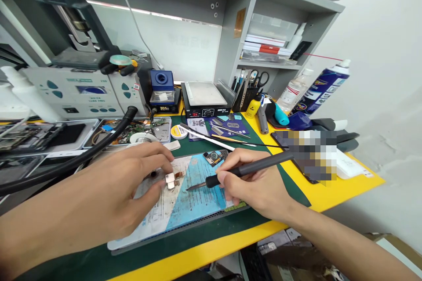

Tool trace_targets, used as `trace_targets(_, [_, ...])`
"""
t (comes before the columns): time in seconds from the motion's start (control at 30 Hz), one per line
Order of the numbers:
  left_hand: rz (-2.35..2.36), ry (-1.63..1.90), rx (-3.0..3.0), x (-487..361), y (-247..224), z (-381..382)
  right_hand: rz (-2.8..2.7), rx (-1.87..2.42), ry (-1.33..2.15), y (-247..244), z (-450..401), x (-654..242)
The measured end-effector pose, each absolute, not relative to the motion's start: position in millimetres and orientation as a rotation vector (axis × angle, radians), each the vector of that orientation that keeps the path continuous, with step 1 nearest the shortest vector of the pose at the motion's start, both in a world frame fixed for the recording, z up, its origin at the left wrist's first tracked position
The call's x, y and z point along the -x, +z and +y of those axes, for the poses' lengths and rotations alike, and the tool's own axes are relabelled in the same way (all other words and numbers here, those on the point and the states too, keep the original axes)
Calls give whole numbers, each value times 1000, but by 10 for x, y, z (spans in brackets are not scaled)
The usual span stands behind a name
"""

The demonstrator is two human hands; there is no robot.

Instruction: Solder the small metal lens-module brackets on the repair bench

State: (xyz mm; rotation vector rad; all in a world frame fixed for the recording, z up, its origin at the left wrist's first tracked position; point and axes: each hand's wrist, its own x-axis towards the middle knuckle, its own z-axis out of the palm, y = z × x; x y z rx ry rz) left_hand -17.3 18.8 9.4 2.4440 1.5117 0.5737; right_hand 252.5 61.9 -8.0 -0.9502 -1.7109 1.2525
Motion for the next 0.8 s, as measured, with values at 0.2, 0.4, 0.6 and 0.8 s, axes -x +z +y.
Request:
trace_targets(0.2, [1534, 558, -2444, 170, 97, 183, -1753, 947, 1259, -58, 613, -2525])
trace_targets(0.4, [1514, 550, -2453, 175, 93, 195, -1753, 956, 1260, -74, 624, -2527])
trace_targets(0.6, [1536, 569, -2433, 159, 106, 173, -1762, 975, 1255, -45, 636, -2514])
trace_targets(0.8, [1516, 540, -2451, 177, 94, 200, -1723, 929, 1293, -48, 642, -2525])
